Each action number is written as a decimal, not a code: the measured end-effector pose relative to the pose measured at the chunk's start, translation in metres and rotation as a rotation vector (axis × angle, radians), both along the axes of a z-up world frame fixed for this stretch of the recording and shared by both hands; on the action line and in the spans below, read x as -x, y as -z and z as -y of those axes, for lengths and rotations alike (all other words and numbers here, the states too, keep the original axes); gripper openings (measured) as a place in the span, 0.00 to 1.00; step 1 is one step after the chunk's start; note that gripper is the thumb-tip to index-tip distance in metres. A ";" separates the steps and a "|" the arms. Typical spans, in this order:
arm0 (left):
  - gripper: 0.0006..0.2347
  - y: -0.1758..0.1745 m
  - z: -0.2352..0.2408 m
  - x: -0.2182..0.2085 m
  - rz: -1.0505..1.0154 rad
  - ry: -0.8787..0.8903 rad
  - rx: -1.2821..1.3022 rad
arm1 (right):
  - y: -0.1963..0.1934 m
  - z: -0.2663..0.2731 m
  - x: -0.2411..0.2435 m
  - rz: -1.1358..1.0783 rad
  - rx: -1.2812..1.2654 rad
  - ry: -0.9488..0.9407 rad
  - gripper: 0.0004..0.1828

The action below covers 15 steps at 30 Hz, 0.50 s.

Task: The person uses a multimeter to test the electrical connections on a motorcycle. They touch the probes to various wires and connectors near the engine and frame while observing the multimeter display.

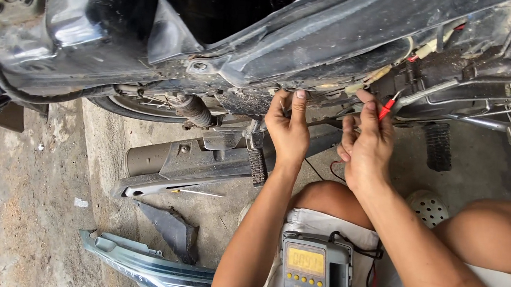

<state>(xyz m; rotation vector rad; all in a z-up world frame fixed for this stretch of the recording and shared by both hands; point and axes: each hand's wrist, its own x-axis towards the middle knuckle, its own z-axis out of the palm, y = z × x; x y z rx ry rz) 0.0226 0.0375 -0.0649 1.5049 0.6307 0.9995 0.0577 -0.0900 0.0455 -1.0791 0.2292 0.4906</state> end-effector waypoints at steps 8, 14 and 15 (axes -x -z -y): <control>0.04 -0.038 0.024 -0.005 0.037 0.109 0.095 | 0.022 0.003 -0.012 -0.020 -0.022 -0.031 0.16; 0.05 -0.043 0.025 -0.001 0.003 0.110 0.060 | 0.029 0.006 -0.013 0.067 0.031 -0.051 0.19; 0.04 -0.046 0.025 -0.001 -0.016 0.101 0.036 | 0.029 0.007 -0.013 0.116 0.070 -0.062 0.22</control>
